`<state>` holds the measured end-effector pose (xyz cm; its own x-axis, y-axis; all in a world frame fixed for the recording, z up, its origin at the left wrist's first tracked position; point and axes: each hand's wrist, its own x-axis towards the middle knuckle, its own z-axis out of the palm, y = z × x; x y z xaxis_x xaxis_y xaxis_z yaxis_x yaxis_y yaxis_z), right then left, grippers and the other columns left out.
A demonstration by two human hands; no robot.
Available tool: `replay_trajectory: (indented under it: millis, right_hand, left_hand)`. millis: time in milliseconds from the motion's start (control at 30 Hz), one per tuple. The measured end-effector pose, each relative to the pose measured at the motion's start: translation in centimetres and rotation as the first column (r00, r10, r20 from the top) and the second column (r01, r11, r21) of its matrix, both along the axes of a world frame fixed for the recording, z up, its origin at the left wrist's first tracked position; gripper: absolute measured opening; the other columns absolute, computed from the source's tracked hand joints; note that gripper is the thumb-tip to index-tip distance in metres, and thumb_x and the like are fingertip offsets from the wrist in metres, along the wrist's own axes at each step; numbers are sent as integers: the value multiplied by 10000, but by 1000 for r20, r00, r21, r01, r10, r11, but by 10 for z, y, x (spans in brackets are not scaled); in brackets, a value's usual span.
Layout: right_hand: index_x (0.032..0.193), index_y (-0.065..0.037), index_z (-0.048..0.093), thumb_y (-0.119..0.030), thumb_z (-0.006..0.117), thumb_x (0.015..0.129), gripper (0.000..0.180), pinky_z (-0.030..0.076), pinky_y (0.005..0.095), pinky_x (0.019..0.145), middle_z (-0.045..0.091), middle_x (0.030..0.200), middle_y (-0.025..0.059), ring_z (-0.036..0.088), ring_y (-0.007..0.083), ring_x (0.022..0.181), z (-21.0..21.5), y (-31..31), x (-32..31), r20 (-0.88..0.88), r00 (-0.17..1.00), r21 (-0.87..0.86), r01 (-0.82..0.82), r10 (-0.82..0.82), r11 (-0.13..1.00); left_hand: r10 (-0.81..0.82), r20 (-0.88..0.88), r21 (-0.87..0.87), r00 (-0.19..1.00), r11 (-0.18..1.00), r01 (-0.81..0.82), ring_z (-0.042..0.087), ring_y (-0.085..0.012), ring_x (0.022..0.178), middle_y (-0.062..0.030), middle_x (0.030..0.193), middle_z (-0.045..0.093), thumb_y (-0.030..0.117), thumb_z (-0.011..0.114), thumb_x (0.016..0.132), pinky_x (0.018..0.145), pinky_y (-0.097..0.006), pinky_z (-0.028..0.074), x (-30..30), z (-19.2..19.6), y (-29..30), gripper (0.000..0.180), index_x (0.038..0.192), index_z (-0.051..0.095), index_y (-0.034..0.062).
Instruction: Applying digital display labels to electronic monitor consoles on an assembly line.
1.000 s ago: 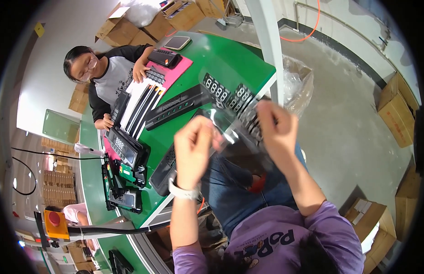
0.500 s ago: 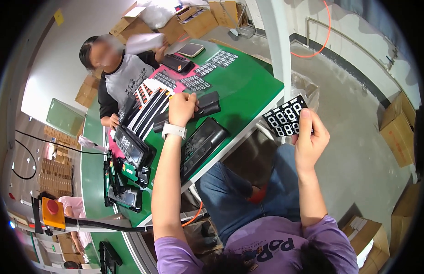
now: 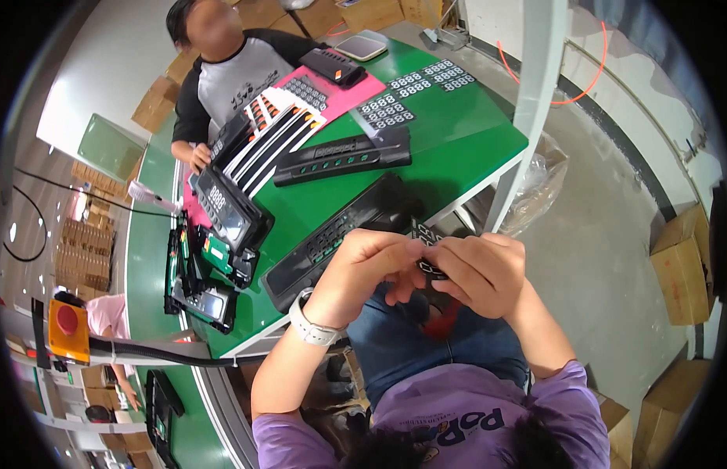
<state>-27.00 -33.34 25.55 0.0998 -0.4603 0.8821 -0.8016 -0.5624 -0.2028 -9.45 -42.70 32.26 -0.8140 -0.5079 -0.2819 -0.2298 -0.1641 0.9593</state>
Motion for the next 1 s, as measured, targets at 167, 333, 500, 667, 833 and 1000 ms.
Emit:
replay_trajectory:
  millis: [167,333,500,667,833,1000]
  right_hand:
    - [988,3,704,-212,822,666,404,499,270,499,678,882,92,654,174,633,-5,-13,9,-29,998,-4,-48,48,999]
    - [949,50,702,-103,746,817,207,539,273,538,696,899,157,680,194,652,-6,-16,7,195,981,-91,0,17,996]
    - [910,53,713,-104,838,667,315,521,234,572,643,969,131,646,189,685,-2,-13,23,631,716,13,-395,299,919]
    - [910,-9,730,-184,879,617,372,557,270,619,647,1005,117,650,194,798,3,-23,48,410,747,146,-620,524,771]
    - [1151,-61,665,-148,896,629,578,555,261,590,624,1124,97,662,168,777,6,-25,58,498,787,491,-602,364,629]
    - [1132,18,617,40,720,814,335,511,210,527,665,1024,103,685,116,705,-10,-16,80,916,397,355,-754,-47,553]
  left_hand:
    - [237,-149,-96,960,963,-253,518,-47,567,-3,645,589,156,571,963,497,-201,389,23,-28,8,272,738,632,17]
    - [486,-297,49,822,867,-495,398,-46,517,14,663,531,156,551,966,511,-196,382,46,-35,6,254,736,584,52]
    - [513,-371,74,774,847,-526,559,-149,770,-89,865,597,231,489,983,769,-293,448,69,-43,2,260,1124,504,13]
    - [411,-337,209,847,910,-358,599,-140,846,-102,944,626,28,603,922,771,-267,481,79,-44,24,543,1383,317,10]
    - [545,-388,113,743,829,-548,595,-122,783,-71,874,611,-75,639,863,707,-236,478,84,-54,27,603,1369,322,4]
    - [589,-546,-223,595,583,-781,588,-119,792,-91,917,620,-85,638,850,702,-221,453,81,-64,30,627,1380,306,-30]
